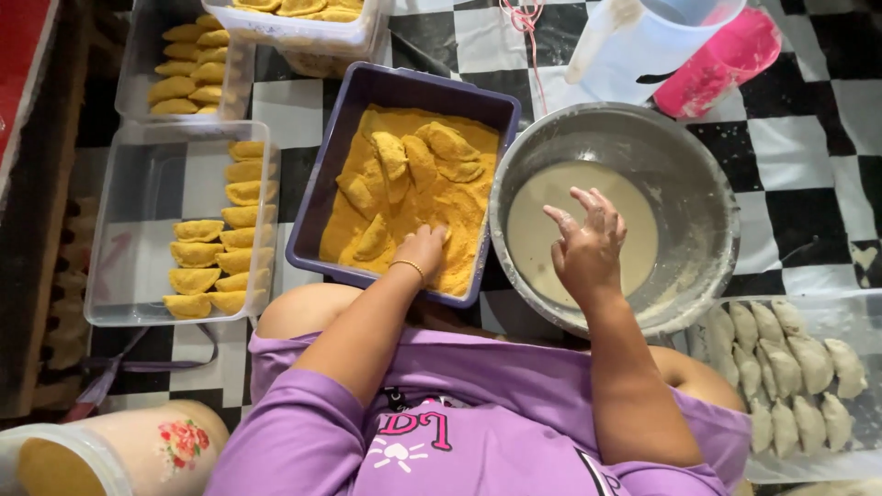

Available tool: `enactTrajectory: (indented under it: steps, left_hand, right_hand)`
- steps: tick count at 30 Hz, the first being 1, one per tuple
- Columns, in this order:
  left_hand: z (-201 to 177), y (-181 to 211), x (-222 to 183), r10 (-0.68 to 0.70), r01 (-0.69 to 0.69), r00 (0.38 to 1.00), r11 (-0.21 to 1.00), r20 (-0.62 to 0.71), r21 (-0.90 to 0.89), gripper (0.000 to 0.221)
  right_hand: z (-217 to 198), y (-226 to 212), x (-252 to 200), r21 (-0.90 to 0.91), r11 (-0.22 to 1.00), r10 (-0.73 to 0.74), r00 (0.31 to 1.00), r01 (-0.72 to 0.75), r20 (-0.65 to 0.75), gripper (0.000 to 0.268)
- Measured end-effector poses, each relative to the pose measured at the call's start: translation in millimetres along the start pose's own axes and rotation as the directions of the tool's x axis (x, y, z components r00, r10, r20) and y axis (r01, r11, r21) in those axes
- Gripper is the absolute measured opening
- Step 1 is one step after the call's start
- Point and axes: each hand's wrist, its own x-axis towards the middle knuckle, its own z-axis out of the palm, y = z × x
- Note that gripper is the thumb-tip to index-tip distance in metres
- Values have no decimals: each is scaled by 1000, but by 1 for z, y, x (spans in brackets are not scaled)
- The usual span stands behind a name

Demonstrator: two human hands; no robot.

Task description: Manually coating dumplings by dipping them in liquid batter and then rolling them in breadcrumbs

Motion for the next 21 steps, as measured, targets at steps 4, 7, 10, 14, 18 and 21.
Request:
enactTrajectory:
  steps: [4,7,10,14,18,21]
  left_hand:
    - [-13,-2,-2,63,-77,984,994,166,78,29]
    - [-41,-1,-22,82,6,968,938,237,-347,49]
    - [-62,-2,-23,102,175,958,529,267,-830,66]
    - [-82,3,-24,274,254,925,64,262,-965,72]
    - [-59,-5,-7,337,265,916,-107,216,-958,61]
    - [-45,-7,-1,100,-112,991,209,-93,-972,70]
  right_hand:
    - [4,8,2,27,998,50,998,-51,37,53]
    - [5,9,1,29,997,72,996,-74,60,52]
    - [7,16,-2,42,994,95,993,-98,76,51]
    - [20,30,-7,28,986,160,982,-164,105,47]
    - [26,37,-8,47,977,193,962,-206,195,48]
    - [34,40,-8,21,975,209,948,-220,239,46]
